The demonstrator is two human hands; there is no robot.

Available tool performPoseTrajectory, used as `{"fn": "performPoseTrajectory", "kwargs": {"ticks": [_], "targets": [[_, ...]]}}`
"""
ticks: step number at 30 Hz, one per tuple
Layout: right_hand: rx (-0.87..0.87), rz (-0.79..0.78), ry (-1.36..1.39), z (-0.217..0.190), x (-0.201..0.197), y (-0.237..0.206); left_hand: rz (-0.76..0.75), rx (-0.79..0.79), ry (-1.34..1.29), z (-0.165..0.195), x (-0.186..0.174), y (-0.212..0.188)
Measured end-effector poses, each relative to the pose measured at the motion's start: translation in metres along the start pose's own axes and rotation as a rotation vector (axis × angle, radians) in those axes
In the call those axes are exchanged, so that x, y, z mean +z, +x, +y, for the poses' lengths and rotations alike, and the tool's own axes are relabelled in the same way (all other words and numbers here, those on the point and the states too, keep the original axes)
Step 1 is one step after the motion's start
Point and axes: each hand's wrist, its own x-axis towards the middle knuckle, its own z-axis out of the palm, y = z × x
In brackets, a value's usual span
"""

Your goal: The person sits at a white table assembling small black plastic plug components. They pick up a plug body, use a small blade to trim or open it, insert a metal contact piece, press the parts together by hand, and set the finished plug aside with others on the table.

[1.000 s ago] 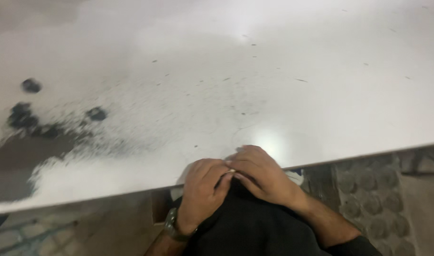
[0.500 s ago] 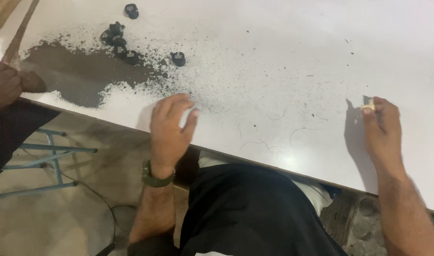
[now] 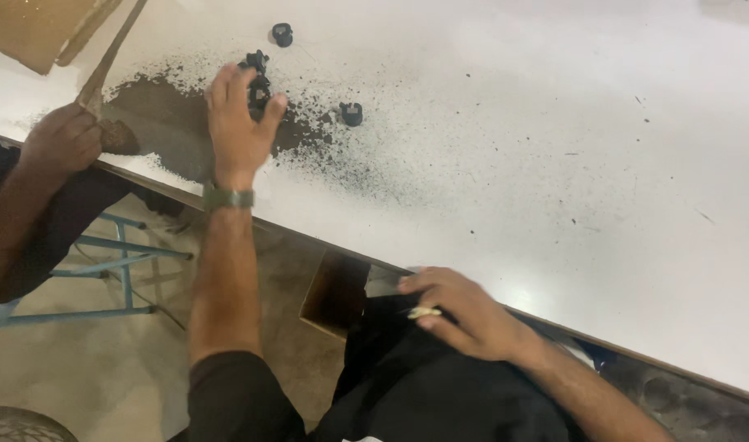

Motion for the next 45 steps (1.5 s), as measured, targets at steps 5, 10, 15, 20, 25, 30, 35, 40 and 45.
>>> {"fn": "performPoseTrajectory", "kwargs": {"ticks": [5,10,15,20,25,30,35,40,45], "targets": [[0.426,0.425,0.092,0.009,-0.046,-0.068,-0.052,-0.154,-0.39,-0.001,0.006,0.064],[0.357,0.849,0.405,0.023,-0.04,-0.122,-0.27,-0.448,-0.531,0.037,0.03,0.081],[0.307,0.793,0.3,0.036,-0.036,-0.128,-0.419,-0.334,-0.575,0.077,0.056,0.086],[0.298,0.85,0.37,0.031,-0.035,-0.123,-0.488,-0.129,-0.664,0.113,0.095,0.068],[0.326,0.924,0.38,0.029,-0.033,-0.108,-0.585,-0.082,-0.743,0.159,0.127,0.048],[0.33,0.976,0.266,0.023,-0.035,-0.099,-0.571,0.19,-0.653,0.212,0.155,0.034],[0.268,1.03,0.138,0.024,-0.033,-0.098,-0.406,0.292,-0.584,0.21,0.144,0.02],[0.312,1.044,0.101,0.025,-0.031,-0.099,-0.794,0.09,-0.181,0.189,0.086,-0.012],[0.371,1.015,0.139,0.022,-0.033,-0.1,-0.816,0.145,-0.172,0.207,0.084,-0.024]]}}
